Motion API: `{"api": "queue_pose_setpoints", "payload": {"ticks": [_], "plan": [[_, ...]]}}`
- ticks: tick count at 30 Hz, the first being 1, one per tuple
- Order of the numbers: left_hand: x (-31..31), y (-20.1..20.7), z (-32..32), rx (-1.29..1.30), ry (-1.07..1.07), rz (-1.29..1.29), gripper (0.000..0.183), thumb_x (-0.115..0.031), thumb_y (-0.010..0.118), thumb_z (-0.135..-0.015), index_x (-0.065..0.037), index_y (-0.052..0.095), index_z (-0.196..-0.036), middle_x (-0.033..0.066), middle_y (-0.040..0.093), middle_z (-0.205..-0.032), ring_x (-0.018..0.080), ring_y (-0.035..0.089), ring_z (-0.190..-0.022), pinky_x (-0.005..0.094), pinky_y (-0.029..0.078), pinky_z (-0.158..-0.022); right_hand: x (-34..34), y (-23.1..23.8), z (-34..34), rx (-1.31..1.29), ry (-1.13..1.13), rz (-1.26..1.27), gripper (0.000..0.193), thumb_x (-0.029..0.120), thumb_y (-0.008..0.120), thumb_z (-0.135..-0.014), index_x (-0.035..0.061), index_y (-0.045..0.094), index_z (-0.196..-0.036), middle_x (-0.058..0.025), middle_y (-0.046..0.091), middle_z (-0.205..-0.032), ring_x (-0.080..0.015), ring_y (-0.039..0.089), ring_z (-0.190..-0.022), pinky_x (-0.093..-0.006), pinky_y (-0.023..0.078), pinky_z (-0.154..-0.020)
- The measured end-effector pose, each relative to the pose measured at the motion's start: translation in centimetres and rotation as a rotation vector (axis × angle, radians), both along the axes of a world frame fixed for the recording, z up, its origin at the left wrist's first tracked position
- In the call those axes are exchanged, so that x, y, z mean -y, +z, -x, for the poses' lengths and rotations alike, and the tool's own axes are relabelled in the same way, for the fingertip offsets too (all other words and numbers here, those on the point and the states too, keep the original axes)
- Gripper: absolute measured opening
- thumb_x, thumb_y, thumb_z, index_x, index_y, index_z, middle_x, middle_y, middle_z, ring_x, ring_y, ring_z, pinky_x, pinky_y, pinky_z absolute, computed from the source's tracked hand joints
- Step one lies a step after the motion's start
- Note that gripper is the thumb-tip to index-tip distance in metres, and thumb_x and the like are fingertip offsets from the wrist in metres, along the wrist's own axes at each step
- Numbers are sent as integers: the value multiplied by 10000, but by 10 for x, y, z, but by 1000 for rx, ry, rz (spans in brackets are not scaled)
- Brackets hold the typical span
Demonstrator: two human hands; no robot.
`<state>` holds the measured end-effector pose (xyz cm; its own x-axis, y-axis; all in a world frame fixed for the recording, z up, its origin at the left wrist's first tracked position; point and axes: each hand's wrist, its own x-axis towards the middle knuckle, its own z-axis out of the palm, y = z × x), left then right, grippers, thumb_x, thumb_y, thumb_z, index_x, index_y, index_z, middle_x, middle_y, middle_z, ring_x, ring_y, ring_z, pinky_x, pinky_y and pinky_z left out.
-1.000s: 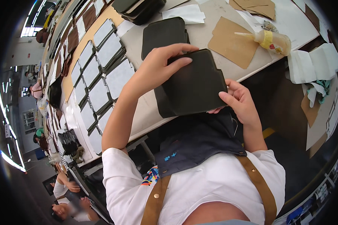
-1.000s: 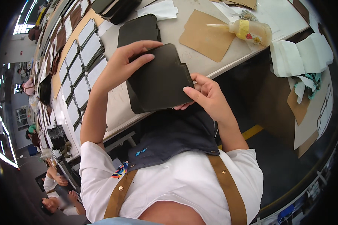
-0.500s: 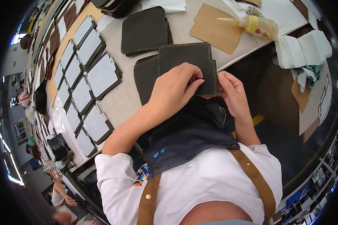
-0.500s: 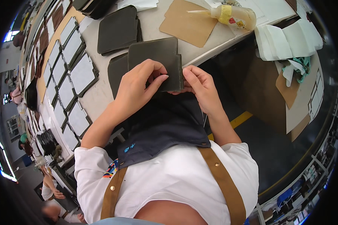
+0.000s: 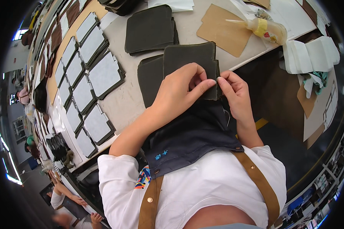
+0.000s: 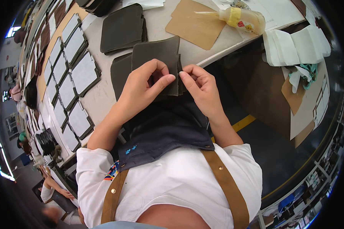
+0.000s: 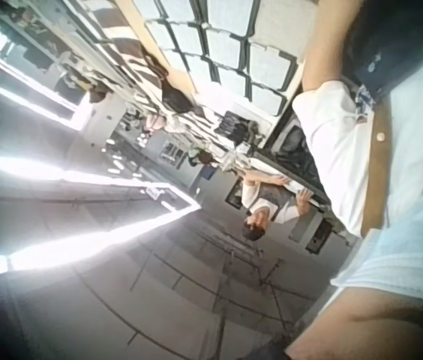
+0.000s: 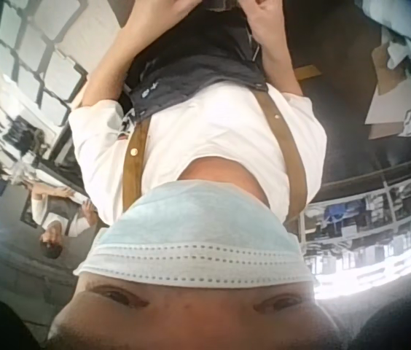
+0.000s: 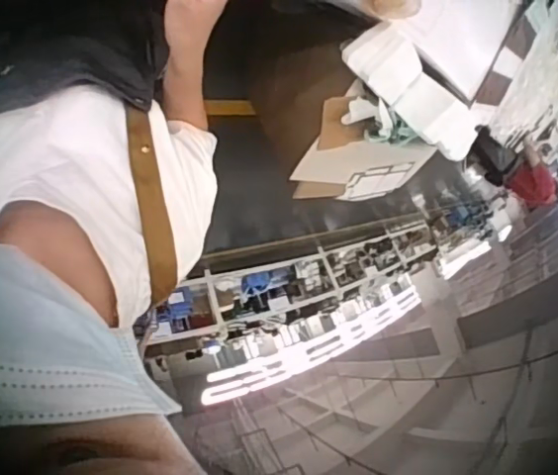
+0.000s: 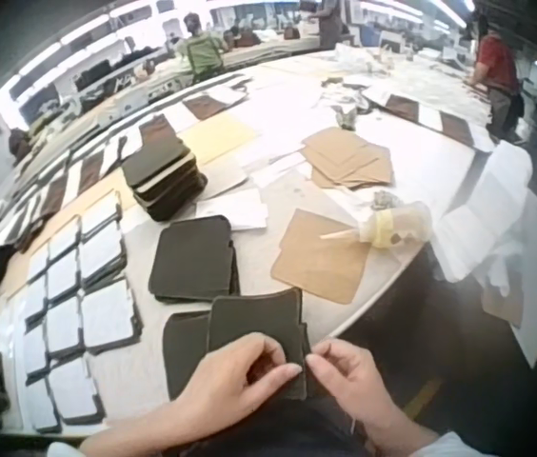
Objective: The person assembles small dark pouches by hand at a workbench. They pick up a pouch, fold and press the edges to secure them, and place the finished item into a growing stack. The process is repeated for multiple units throughout the clip.
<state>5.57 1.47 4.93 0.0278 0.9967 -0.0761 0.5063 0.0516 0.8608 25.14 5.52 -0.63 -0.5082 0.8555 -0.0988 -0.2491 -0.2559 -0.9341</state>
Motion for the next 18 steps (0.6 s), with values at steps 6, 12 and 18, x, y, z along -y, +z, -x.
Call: {"api": "queue_pose_setpoints", "payload": {"ticks": [6, 12, 18], "plan": [[-1, 10, -2, -51, 11, 35, 302, -243, 780, -940, -29, 578, -1004, 13, 586, -784, 92, 538, -713, 245, 458, -645, 1, 5, 9, 52, -3, -158, 111, 120, 615, -1058, 13, 644, -1045, 63, 574, -845, 18, 491, -765, -174, 378, -644], [3, -2, 6, 161, 117, 31, 227, -127, 679, -1003, -29, 574, -1179, 6, 638, -855, 49, 558, -773, 216, 463, -705, 0, 10, 10, 7, 36, -108, 130, 125, 597, -1069, 3, 634, -1044, 37, 603, -878, -5, 535, -760, -194, 458, -674], [11, -5, -3, 122, 200, -123, 286, -12, 624, -987, -40, 564, -1265, 61, 617, -747, 123, 598, -614, 277, 460, -580, 4, 10, 14, -26, 1, -74, 143, 134, 586, -1075, 2, 641, -1066, 21, 633, -874, -25, 593, -783, -220, 537, -690]]}}
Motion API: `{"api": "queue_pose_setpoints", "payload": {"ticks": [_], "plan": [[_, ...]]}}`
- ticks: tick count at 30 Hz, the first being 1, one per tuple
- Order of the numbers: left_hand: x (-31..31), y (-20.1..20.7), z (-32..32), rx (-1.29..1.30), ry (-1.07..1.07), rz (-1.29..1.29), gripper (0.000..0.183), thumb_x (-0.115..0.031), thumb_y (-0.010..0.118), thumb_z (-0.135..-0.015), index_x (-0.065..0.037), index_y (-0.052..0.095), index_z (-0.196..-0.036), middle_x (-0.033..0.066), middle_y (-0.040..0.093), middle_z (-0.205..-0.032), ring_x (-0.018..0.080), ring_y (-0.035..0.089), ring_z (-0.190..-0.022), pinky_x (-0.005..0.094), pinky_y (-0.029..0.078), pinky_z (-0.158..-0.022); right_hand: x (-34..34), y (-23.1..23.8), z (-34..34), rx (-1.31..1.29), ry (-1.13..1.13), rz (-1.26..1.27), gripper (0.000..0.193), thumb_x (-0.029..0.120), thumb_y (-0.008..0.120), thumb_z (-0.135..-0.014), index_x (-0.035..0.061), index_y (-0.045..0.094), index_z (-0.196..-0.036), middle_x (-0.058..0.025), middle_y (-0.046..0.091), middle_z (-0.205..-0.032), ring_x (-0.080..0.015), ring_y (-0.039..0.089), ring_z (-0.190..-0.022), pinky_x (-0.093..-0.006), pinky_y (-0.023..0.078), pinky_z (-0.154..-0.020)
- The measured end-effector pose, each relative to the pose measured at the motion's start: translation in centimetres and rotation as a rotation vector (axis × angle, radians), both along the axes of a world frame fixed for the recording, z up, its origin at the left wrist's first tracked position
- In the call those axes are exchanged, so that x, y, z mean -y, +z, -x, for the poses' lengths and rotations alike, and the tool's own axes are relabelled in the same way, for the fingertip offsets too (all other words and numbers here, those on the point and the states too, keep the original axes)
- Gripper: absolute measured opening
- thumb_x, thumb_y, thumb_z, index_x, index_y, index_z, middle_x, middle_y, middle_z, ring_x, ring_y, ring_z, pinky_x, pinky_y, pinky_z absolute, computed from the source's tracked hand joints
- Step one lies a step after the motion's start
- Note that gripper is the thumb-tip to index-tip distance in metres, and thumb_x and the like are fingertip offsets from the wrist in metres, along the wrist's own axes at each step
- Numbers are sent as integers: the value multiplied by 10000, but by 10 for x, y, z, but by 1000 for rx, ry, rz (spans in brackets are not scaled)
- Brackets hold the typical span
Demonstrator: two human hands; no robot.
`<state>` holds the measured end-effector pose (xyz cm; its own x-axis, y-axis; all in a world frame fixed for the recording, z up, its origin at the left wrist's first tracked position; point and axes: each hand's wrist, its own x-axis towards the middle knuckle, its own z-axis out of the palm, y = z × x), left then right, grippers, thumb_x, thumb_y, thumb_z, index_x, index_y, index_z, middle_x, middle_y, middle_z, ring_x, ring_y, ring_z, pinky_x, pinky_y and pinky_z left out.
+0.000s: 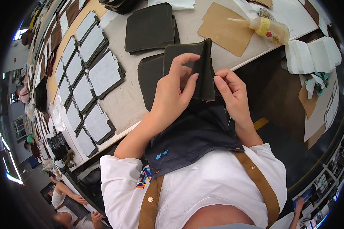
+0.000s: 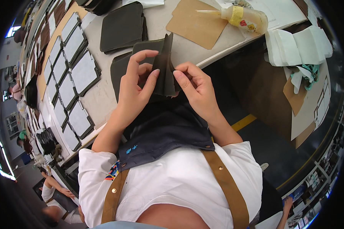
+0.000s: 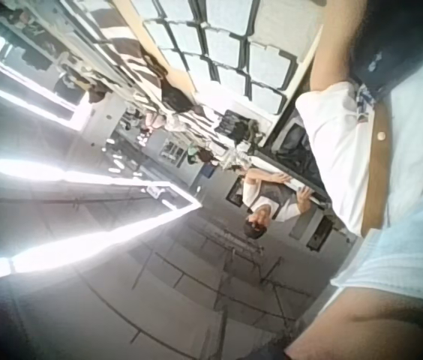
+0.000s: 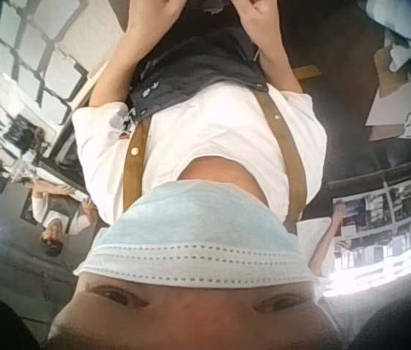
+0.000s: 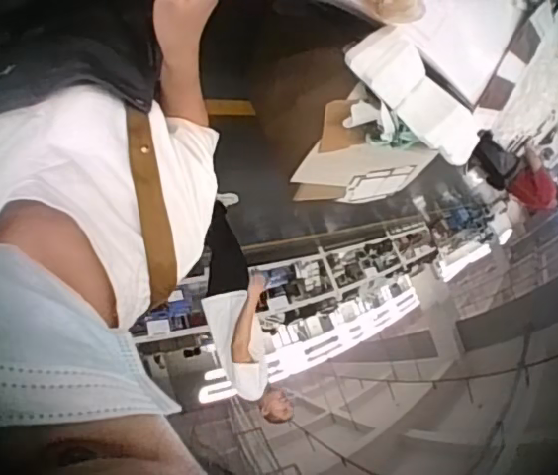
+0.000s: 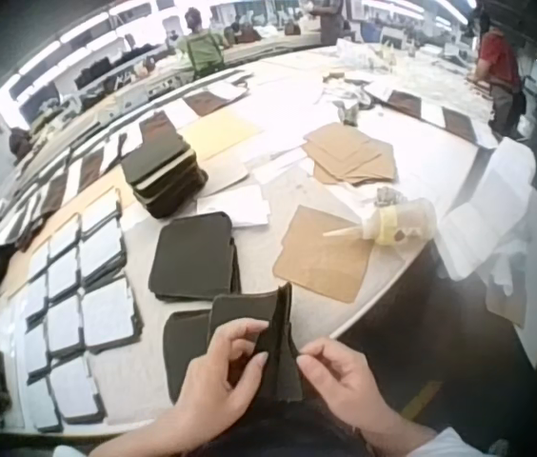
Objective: The person assembles small dark pouches by hand at a workbench. They pick up a pouch, fold and press the edges to secure them, and place the finished item into a growing stack. The process is repeated for multiple units throughout the clip.
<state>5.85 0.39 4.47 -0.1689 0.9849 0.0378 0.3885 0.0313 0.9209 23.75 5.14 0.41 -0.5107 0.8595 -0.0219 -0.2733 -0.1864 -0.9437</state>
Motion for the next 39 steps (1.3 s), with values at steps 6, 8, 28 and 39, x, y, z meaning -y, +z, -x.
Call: {"api": "queue_pose_setpoints", "payload": {"ticks": [6, 8, 28, 39], "plan": [[2, -2, 3, -41, -74, 2, 213, -105, 724, -950, -12, 633, -1119, 63, 685, -866, 105, 604, -734, 253, 505, -708, 2, 3, 0, 126, -21, -103, 128, 127, 603, -1064, 6, 642, -1051, 15, 645, -875, -22, 611, -793, -216, 553, -672], [2, -1, 3, -86, -68, -73, 254, -175, 790, -907, -18, 647, -1045, 105, 689, -805, 146, 604, -625, 288, 511, -607, 2, 2, 2, 126, -7, -85, 116, 119, 612, -1057, 7, 640, -1042, 13, 646, -871, -22, 616, -792, -216, 560, -666], [5, 10, 13, 85, -88, 203, 205, -113, 729, -971, 32, 642, -1085, 41, 698, -960, 82, 652, -900, 253, 533, -838, 2, 3, 4, 112, -9, -25, 110, 121, 637, -1043, 14, 632, -1022, 33, 605, -825, -9, 565, -752, -218, 569, -661], [3, 8, 10, 20, -95, 150, 203, -128, 740, -967, 21, 648, -1069, 51, 706, -934, 102, 675, -870, 264, 543, -803, 1, 6, 6, 168, -24, -66, 107, 99, 669, -1014, 11, 612, -991, 26, 611, -825, -12, 564, -754, -203, 505, -658]]}}
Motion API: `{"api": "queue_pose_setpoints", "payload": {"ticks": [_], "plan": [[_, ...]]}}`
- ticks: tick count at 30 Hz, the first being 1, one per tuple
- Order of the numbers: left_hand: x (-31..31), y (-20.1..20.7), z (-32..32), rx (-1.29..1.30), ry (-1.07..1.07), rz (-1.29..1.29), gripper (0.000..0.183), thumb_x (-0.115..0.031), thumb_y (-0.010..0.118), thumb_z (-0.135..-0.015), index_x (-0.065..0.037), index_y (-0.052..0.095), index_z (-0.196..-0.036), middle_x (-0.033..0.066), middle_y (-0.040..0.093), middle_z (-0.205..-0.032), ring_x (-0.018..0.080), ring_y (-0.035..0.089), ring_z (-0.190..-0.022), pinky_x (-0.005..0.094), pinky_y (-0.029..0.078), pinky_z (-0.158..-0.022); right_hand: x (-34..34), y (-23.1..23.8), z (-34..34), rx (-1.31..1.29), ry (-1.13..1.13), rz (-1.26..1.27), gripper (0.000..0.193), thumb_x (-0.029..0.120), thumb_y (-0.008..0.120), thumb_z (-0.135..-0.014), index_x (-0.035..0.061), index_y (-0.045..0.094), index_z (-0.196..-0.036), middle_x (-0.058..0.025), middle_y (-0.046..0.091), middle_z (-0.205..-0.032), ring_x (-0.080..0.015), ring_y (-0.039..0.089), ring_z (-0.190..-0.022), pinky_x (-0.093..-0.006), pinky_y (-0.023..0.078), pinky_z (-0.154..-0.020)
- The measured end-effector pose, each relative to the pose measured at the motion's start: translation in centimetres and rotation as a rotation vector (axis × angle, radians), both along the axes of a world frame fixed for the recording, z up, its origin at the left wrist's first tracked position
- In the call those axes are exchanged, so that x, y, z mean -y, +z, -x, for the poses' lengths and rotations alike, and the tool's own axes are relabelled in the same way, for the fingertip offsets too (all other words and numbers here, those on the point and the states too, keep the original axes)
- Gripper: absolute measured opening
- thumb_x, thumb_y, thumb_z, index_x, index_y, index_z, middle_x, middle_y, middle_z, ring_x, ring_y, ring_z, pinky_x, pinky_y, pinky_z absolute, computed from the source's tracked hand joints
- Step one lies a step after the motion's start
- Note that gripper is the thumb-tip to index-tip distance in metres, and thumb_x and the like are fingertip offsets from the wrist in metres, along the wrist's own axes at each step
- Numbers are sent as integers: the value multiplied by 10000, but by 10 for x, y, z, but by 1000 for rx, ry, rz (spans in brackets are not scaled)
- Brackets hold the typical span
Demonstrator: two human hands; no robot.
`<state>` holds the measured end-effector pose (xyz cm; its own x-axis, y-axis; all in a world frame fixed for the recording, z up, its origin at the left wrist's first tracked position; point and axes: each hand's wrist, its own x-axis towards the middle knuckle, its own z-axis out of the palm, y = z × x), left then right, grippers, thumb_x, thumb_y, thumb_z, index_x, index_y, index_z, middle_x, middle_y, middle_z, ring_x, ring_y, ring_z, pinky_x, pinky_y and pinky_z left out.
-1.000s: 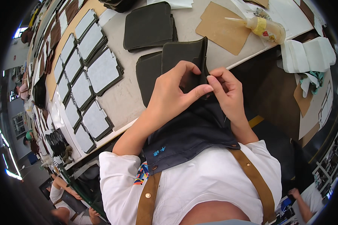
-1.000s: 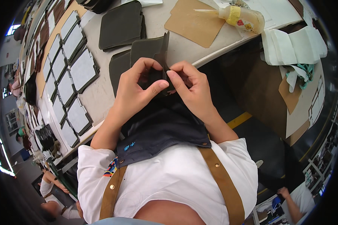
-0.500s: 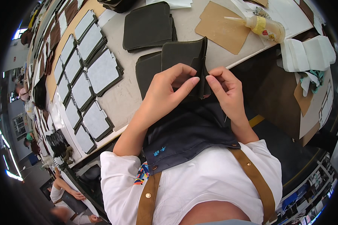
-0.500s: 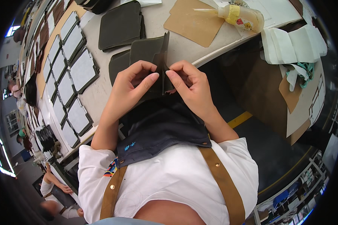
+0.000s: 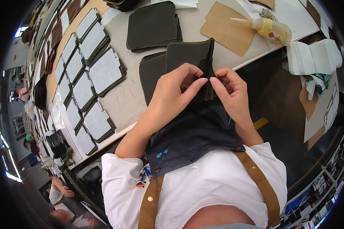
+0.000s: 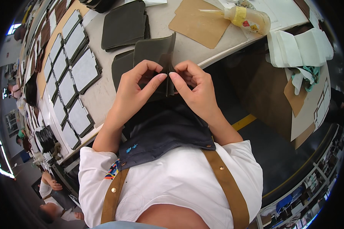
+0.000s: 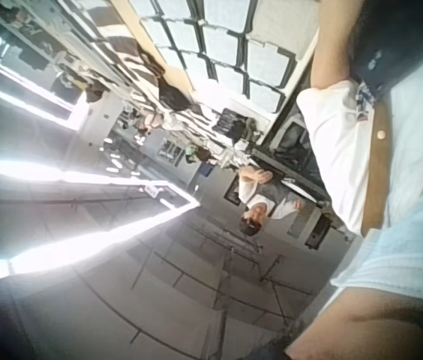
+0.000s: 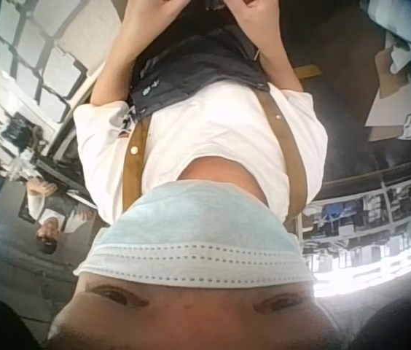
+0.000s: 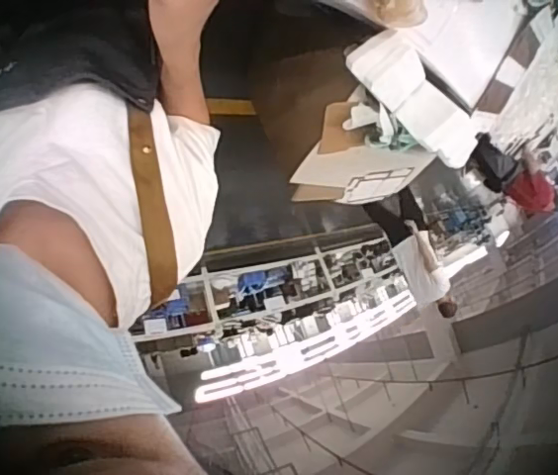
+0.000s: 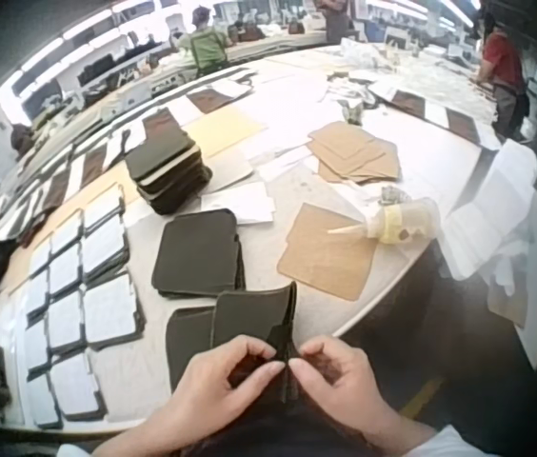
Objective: The person assembles small dark pouches by hand at a workbench. They pick up a pouch, fold and press the edges to secure them, and place the finished item into a growing stack. The process is repeated for multiple units throughout the clip.
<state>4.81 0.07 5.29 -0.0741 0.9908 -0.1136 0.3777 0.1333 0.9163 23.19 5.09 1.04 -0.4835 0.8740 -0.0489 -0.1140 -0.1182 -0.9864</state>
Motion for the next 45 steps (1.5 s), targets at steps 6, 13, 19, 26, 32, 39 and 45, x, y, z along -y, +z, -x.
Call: {"api": "queue_pose_setpoints", "payload": {"ticks": [6, 13, 19, 26, 32, 39, 45], "plan": [[0, 8, 2, -64, -30, 89, 258, -166, 770, -947, 15, 637, -1074, 42, 692, -915, 86, 651, -852, 252, 528, -794, 1, 1, 1, -5, 17, -23, 104, 105, 657, -1023, 12, 610, -1015, 26, 621, -852, -10, 580, -783, -206, 522, -656], [2, 0, 0, 25, 37, -14, 234, -78, 697, -969, 0, 616, -1174, 39, 664, -883, 78, 608, -824, 234, 510, -802, 0, 1, -1, -5, 49, 2, 123, 133, 631, -1045, 11, 622, -1051, 21, 630, -869, -16, 588, -801, -214, 539, -696], [3, 2, -6, -61, 59, -124, 254, -30, 655, -974, -21, 606, -1223, 134, 688, -827, 197, 683, -697, 321, 543, -669, 2, 1, 2, -89, 28, 38, 122, 125, 616, -1053, 3, 621, -1057, 9, 633, -883, -25, 594, -818, -226, 561, -705], [5, 2, -2, -177, -11, -79, 261, -88, 735, -953, 0, 651, -1184, 58, 703, -949, 101, 635, -838, 263, 529, -809, 1, -7, 1, -30, 53, -25, 101, 92, 648, -1026, 2, 612, -1053, 3, 640, -896, -29, 613, -836, -232, 591, -714], [4, -3, -2, -104, 29, -144, 232, -78, 702, -953, -21, 643, -1171, 133, 708, -838, 193, 718, -727, 303, 533, -652, 1, -5, 0, -116, 65, 104, 106, 110, 624, -1044, 4, 617, -1044, -2, 643, -894, -27, 609, -809, -248, 605, -710], [4, 7, -5, -42, 41, -66, 299, 19, 590, -995, -23, 634, -1288, 69, 694, -908, 96, 643, -831, 262, 529, -812, -1, -8, 0, -166, 91, 64, 147, 121, 567, -1077, -11, 625, -1050, -10, 656, -892, -42, 620, -788, -247, 599, -708], [4, 5, -3, -122, 8, -49, 339, -110, 712, -970, -19, 628, -1285, 69, 697, -934, 115, 655, -837, 268, 534, -817, 2, -5, 3, -109, 53, 63, 112, 99, 594, -1061, -3, 636, -1053, -5, 648, -874, -43, 628, -806, -234, 595, -705]]}}
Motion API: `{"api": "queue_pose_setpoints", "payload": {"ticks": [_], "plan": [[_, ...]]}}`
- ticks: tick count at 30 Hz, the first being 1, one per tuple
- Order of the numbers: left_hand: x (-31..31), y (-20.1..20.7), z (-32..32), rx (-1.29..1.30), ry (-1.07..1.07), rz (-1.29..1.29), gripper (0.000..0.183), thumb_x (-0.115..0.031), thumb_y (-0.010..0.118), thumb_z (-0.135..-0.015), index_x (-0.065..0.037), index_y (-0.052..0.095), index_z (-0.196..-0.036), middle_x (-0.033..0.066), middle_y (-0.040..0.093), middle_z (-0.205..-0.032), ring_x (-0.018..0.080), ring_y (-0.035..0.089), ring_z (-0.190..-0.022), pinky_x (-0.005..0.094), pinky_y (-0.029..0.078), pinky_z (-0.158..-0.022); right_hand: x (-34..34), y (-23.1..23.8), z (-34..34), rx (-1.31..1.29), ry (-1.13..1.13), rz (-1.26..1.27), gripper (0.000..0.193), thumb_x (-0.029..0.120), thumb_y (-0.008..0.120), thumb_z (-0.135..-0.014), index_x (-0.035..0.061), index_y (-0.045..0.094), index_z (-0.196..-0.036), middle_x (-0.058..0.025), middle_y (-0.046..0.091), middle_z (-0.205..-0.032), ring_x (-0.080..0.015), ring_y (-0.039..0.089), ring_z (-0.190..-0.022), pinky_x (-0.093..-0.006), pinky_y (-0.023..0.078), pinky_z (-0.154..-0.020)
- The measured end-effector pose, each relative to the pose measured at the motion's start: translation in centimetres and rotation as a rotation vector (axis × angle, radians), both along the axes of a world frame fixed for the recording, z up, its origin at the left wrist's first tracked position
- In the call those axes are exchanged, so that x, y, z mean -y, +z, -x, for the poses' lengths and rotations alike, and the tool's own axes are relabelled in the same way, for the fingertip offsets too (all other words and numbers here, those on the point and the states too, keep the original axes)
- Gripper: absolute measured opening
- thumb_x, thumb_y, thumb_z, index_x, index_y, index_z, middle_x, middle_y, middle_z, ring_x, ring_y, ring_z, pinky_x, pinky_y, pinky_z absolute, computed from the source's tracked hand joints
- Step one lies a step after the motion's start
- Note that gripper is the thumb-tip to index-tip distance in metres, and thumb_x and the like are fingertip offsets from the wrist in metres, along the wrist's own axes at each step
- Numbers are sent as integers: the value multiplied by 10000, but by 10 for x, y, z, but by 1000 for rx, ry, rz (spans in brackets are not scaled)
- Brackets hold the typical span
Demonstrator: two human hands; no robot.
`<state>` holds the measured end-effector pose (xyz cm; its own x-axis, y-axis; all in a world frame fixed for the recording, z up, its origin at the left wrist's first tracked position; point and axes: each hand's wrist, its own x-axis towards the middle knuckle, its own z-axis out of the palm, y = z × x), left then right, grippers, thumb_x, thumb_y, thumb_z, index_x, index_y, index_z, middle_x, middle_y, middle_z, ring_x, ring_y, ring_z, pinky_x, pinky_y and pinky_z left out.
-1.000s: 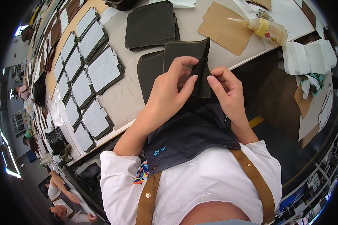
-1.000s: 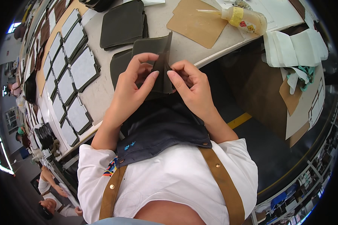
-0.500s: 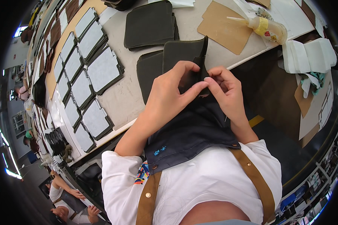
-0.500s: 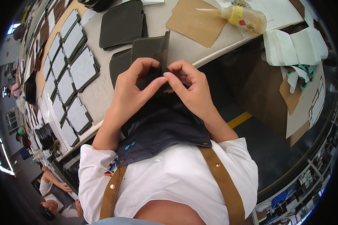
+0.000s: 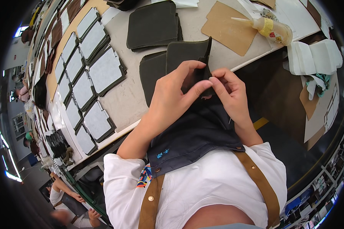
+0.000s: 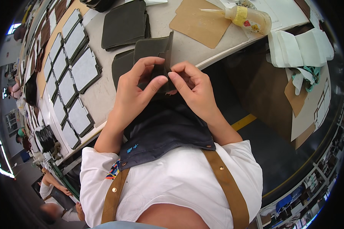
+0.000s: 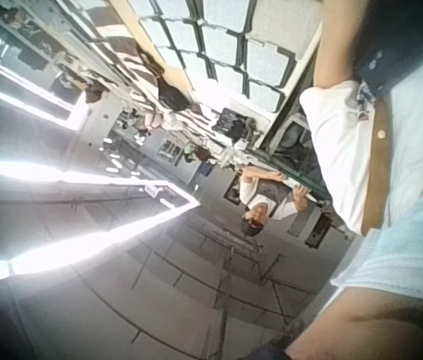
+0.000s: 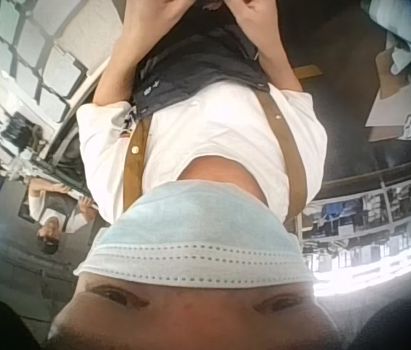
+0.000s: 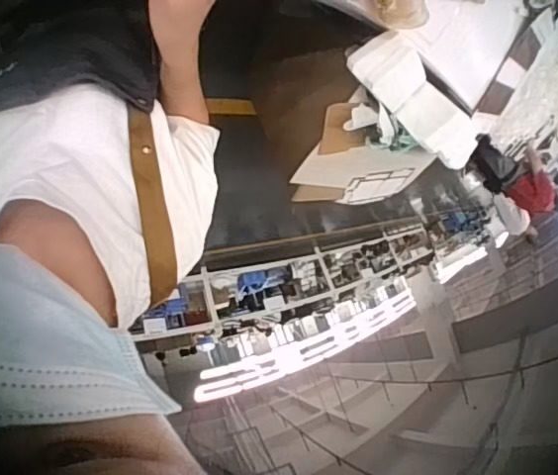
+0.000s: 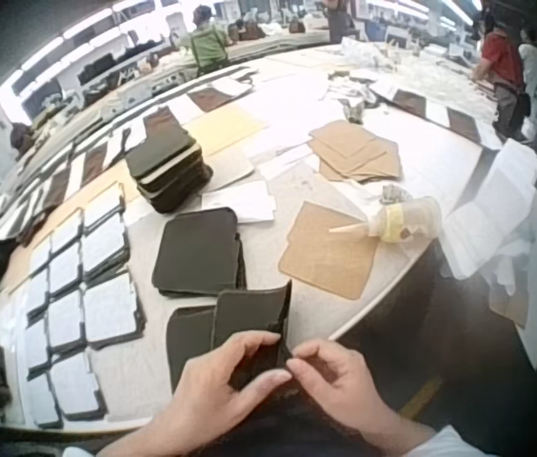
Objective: The person assembles small dark pouches by hand at a workbench. They pick up a pouch, fold and press the edges to secure them, and place the finished item into a growing stack. The process is repeated for multiple units throughout the clip.
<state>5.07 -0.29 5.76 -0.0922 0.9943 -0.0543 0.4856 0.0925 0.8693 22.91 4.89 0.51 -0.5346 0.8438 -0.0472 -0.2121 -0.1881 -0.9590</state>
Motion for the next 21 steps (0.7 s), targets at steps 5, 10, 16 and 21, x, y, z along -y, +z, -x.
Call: {"api": "queue_pose_setpoints", "payload": {"ticks": [5, 10, 16, 21], "plan": [[0, 2, -2, -70, 5, 4, 381, -152, 757, -932, -21, 631, -1267, 87, 716, -970, 142, 683, -863, 284, 549, -825, -1, 2, 1, 10, -4, -52, 108, 97, 601, -1057, -3, 643, -1052, -1, 648, -869, -47, 636, -795, -234, 592, -702], [0, 4, 0, 65, 11, 11, 353, -18, 637, -947, -29, 621, -1300, 102, 718, -940, 141, 692, -864, 293, 554, -832, -4, -4, -2, -59, 32, 10, 145, 121, 592, -1069, -11, 651, -1052, -16, 671, -867, -68, 647, -780, -243, 567, -703], [0, 2, 0, 22, 18, -56, 337, 17, 597, -971, -50, 626, -1300, 129, 726, -909, 175, 715, -814, 301, 554, -774, -3, -3, -1, -48, 24, 35, 136, 110, 602, -1061, -15, 653, -1061, -11, 667, -880, -59, 642, -785, -238, 571, -698], [0, 1, 1, -7, 29, -37, 199, -63, 685, -977, -8, 681, -1168, 105, 737, -909, 131, 709, -840, 276, 551, -792, 2, 4, 3, 28, -8, 52, 89, 75, 669, -1013, -5, 630, -1020, 9, 638, -878, -35, 616, -775, -225, 581, -691]]}}
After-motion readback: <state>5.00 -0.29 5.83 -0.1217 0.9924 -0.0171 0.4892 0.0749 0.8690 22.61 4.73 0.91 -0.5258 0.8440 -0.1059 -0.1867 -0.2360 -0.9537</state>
